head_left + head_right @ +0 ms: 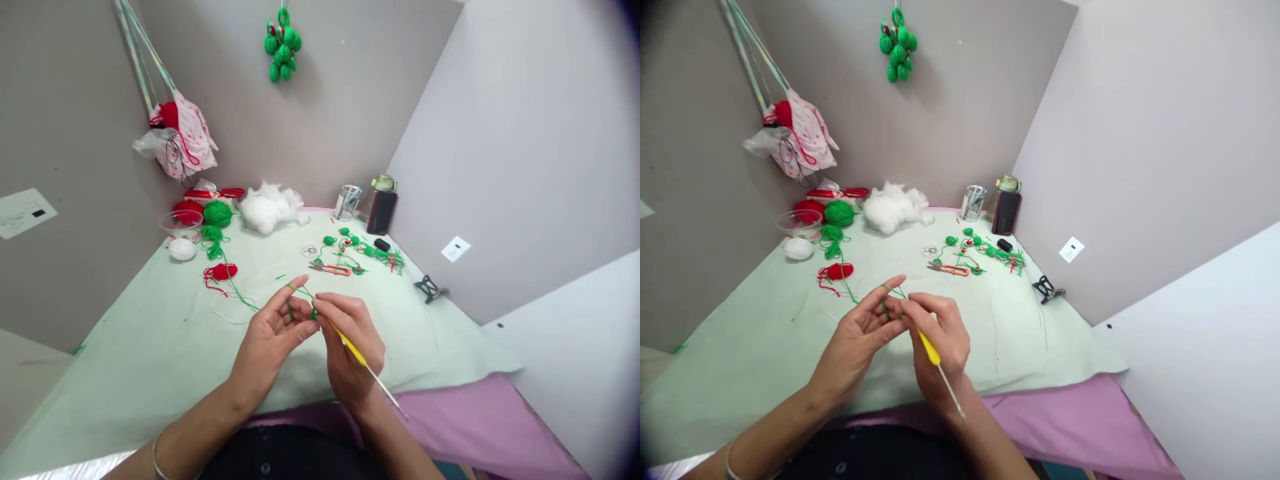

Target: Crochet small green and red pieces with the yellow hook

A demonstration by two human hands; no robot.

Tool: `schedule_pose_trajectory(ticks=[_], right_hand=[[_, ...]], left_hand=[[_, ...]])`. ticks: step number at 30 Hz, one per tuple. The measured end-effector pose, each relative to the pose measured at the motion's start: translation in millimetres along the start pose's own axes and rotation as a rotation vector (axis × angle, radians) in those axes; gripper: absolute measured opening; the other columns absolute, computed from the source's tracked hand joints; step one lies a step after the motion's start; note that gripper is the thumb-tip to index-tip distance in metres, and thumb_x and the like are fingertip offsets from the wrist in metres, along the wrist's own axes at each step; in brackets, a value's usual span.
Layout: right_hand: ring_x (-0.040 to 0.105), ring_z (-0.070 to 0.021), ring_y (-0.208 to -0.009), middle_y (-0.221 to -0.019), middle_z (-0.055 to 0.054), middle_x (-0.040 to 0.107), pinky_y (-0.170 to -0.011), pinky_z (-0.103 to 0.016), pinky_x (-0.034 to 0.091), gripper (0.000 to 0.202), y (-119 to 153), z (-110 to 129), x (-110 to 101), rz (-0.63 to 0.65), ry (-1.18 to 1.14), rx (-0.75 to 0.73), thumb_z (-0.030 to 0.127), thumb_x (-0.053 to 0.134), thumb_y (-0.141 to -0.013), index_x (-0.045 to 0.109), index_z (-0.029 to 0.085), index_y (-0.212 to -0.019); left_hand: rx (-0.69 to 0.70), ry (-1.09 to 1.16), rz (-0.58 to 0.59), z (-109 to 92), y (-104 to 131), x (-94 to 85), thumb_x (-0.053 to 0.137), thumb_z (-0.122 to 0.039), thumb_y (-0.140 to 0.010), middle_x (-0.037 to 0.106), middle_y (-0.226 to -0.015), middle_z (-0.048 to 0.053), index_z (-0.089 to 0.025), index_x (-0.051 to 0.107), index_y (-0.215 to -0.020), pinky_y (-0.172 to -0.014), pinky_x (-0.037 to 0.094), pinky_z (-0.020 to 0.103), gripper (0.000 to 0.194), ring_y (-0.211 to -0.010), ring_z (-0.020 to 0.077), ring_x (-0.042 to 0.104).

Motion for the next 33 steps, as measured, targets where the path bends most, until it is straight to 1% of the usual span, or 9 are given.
schedule_pose_trajectory(ticks=[2,4,9,11,13,21,25,29,33], right_hand=[[0.074,-0.0197,-0.096,-0.105,-0.008,0.078,-0.080,-0.034,0.063,0.034,3,-1,2,-0.023,-0.076,0.033,0.005,0.064,-0.095,0.080,0.029,-0.113],[0.074,-0.0202,-0.095,-0.102,-0.007,0.079,-0.081,-0.035,0.063,0.028,5,-4,3,-0.019,-0.254,0.182,0.011,0.064,-0.097,0.081,0.029,-0.109],[0.066,-0.0124,-0.065,-0.087,-0.004,0.079,-0.062,-0.027,0.057,0.013,4,-14,2,-0.039,-0.614,0.590,0.032,0.071,-0.095,0.082,0.026,-0.096],[0.064,-0.0114,-0.060,-0.082,-0.004,0.078,-0.059,-0.025,0.054,0.016,1,-14,0,-0.046,-0.734,0.696,0.037,0.074,-0.093,0.082,0.023,-0.091],[0.063,-0.0106,-0.058,-0.080,-0.003,0.077,-0.057,-0.024,0.053,0.018,-1,-13,-2,-0.037,-0.802,0.742,0.038,0.075,-0.092,0.080,0.022,-0.088],[0.069,-0.0103,-0.063,-0.083,-0.002,0.078,-0.060,-0.023,0.056,0.022,0,-12,-9,0.044,-0.774,0.651,0.034,0.058,-0.104,0.075,0.022,-0.095],[0.071,-0.0104,-0.069,-0.092,-0.002,0.078,-0.065,-0.024,0.058,0.022,3,-9,-13,0.083,-0.602,0.524,0.031,0.054,-0.106,0.075,0.023,-0.100],[0.070,-0.0105,-0.072,-0.094,-0.001,0.077,-0.069,-0.026,0.058,0.024,4,-3,-18,0.114,-0.391,0.388,0.024,0.051,-0.107,0.075,0.025,-0.105],[0.070,-0.0111,-0.072,-0.093,-0.001,0.076,-0.069,-0.028,0.058,0.026,6,-1,-19,0.105,-0.303,0.328,0.020,0.049,-0.107,0.074,0.025,-0.107]], left_hand=[[-0.044,0.037,0.016,1,1,0.5,0.088,-0.024,-0.078,0.065,-0.088,-0.002,-0.029,0.071,-0.134,-0.094,0.049,0.030,0.058,-0.093,0.0159,0.060],[-0.098,0.069,0.027,1,1,0.2,0.089,-0.026,-0.077,0.064,-0.087,-0.001,-0.029,0.076,-0.128,-0.093,0.047,0.030,0.052,-0.091,0.0164,0.059],[-0.134,0.060,0.037,-4,-1,-5.1,0.090,-0.031,-0.075,0.062,-0.088,0.000,-0.028,0.082,-0.117,-0.094,0.043,0.031,0.043,-0.093,0.0172,0.056],[-0.135,0.029,0.044,-5,-1,-7.4,0.088,-0.032,-0.078,0.061,-0.091,0.001,-0.029,0.082,-0.117,-0.094,0.041,0.030,0.040,-0.094,0.0169,0.055],[-0.129,0.008,0.054,-5,-1,-8.7,0.087,-0.033,-0.079,0.060,-0.091,0.001,-0.030,0.082,-0.117,-0.093,0.040,0.029,0.037,-0.095,0.0168,0.054],[-0.087,-0.056,0.069,-6,1,-9.9,0.084,-0.034,-0.083,0.057,-0.086,0.000,-0.031,0.082,-0.117,-0.080,0.040,0.026,0.035,-0.084,0.0137,0.050],[-0.048,-0.085,0.049,-5,0,-12.9,0.085,-0.035,-0.083,0.056,-0.084,-0.001,-0.033,0.082,-0.117,-0.081,0.042,0.026,0.035,-0.085,0.0138,0.052],[0.052,-0.189,0.045,-3,0,-15.6,0.083,-0.031,-0.085,0.059,-0.084,-0.001,-0.034,0.082,-0.117,-0.086,0.044,0.027,0.032,-0.082,0.0136,0.052],[0.106,-0.237,0.049,-2,1,-16.9,0.081,-0.028,-0.087,0.061,-0.085,-0.001,-0.034,0.082,-0.116,-0.090,0.045,0.028,0.029,-0.082,0.0136,0.054]])
Point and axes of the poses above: each hand's wrist, its own y-axis away from the middle knuckle, its own x-axis out of the palm, z = x × y, the point moved 1 cm from there along -y, towards the middle knuckle
